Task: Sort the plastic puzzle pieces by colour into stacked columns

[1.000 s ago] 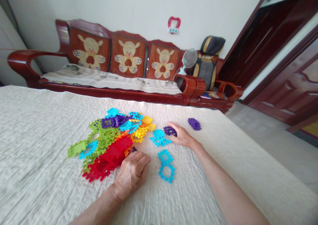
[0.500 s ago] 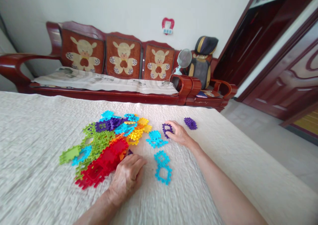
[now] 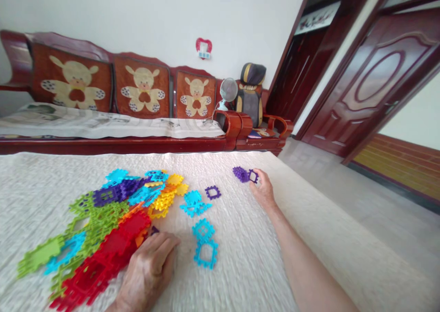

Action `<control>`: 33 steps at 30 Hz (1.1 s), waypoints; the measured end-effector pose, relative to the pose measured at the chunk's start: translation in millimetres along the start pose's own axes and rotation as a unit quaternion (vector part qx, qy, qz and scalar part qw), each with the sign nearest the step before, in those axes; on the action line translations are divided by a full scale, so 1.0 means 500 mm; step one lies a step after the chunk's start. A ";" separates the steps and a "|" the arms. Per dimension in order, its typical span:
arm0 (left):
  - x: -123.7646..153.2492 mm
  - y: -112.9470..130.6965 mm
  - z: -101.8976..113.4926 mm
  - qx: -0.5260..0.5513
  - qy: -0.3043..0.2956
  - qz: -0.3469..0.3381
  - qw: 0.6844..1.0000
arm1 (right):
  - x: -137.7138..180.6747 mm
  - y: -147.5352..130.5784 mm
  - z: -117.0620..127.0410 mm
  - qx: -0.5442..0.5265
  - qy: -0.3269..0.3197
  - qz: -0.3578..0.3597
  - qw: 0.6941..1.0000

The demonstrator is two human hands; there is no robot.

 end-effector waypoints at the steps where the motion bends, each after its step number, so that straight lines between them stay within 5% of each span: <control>1: 0.000 0.000 0.000 0.001 -0.001 0.000 1.000 | 0.000 0.008 -0.004 0.004 -0.013 0.008 1.000; 13: 0.012 -0.009 -0.006 -0.005 -0.021 0.013 1.000 | -0.007 0.006 -0.065 0.004 -0.093 0.055 0.994; 33: 0.016 -0.014 -0.006 -0.013 -0.032 0.008 0.999 | -0.006 0.037 -0.071 -0.011 -0.059 0.023 0.998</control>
Point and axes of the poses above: each hand's wrist, its own x-axis away from the middle knuckle, its own z-axis out of the back of the hand, y = z × x, the point moved 5 cm from there along -x, towards the middle knuckle, and after that the axes turned 6 degrees about y, right-handed, at the moved point
